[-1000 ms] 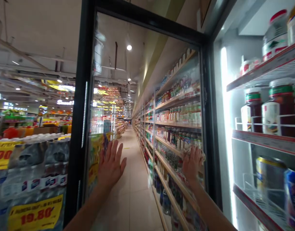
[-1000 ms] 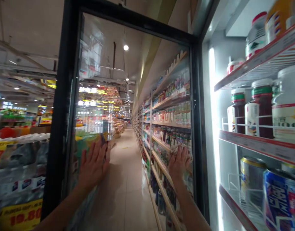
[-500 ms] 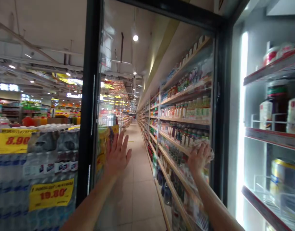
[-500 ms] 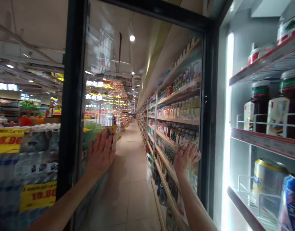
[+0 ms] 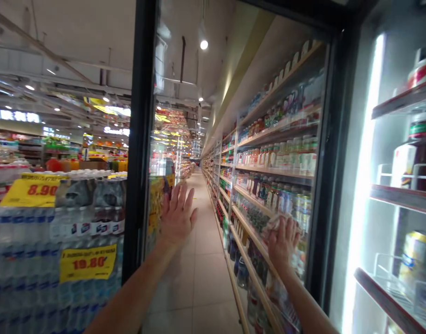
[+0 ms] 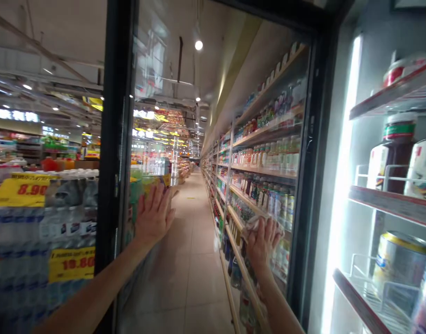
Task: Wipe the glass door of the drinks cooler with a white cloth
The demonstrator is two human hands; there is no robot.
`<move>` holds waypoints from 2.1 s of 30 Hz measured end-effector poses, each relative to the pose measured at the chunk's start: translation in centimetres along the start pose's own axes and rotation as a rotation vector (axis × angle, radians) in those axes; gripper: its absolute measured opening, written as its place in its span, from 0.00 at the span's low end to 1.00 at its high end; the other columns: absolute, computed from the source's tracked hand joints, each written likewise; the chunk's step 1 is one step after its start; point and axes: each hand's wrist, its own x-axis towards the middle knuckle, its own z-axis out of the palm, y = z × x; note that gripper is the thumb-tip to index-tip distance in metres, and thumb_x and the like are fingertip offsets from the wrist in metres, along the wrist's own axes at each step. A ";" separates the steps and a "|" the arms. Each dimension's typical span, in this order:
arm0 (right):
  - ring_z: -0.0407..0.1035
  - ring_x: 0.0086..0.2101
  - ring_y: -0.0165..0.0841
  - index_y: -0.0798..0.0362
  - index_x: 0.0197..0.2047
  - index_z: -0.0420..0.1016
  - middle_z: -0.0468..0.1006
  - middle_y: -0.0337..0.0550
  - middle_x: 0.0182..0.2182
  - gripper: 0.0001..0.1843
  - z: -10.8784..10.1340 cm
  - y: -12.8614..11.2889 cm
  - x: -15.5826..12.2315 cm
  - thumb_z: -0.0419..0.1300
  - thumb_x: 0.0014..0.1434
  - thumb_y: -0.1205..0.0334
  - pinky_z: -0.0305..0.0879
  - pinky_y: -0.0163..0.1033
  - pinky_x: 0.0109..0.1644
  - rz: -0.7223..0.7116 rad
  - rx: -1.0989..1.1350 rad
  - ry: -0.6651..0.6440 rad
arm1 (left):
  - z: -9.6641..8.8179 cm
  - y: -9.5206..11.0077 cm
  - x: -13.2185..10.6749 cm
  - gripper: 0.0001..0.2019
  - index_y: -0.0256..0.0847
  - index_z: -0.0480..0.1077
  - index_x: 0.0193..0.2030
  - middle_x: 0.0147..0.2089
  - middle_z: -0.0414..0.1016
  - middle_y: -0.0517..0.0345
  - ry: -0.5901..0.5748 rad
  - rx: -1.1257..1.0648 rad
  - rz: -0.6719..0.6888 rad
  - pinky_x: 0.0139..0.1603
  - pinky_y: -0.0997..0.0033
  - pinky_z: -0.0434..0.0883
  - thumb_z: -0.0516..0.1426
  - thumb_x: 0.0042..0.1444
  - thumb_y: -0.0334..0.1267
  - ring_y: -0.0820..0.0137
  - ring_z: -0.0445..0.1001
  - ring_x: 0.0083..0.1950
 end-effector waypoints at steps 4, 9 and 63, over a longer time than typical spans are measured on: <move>0.39 0.64 0.52 0.55 0.67 0.44 0.47 0.61 0.65 0.32 0.3 -4.2 -1.1 0.45 0.61 0.61 0.44 0.69 0.58 0.030 0.052 -0.024 | 0.1 0.0 0.0 0.33 0.39 0.43 0.68 0.67 0.51 0.44 0.014 -0.006 0.003 0.67 0.51 0.42 0.51 0.58 0.39 0.59 0.42 0.70; 0.49 0.62 0.44 0.45 0.58 0.64 0.61 0.45 0.61 0.25 -0.6 -8.8 -3.9 0.52 0.57 0.63 0.43 0.59 0.63 -0.489 0.236 -0.325 | -0.1 -0.1 0.1 0.33 0.40 0.44 0.68 0.67 0.51 0.43 0.015 -0.028 0.003 0.67 0.51 0.43 0.52 0.58 0.39 0.61 0.43 0.70; 0.43 0.63 0.50 0.55 0.64 0.53 0.50 0.59 0.64 0.30 -0.6 2.6 -2.2 0.46 0.59 0.59 0.45 0.65 0.59 0.053 -0.026 -0.083 | 0.0 -0.2 0.0 0.30 0.40 0.48 0.67 0.68 0.49 0.45 -0.061 -0.083 -0.028 0.68 0.51 0.40 0.50 0.59 0.41 0.61 0.40 0.70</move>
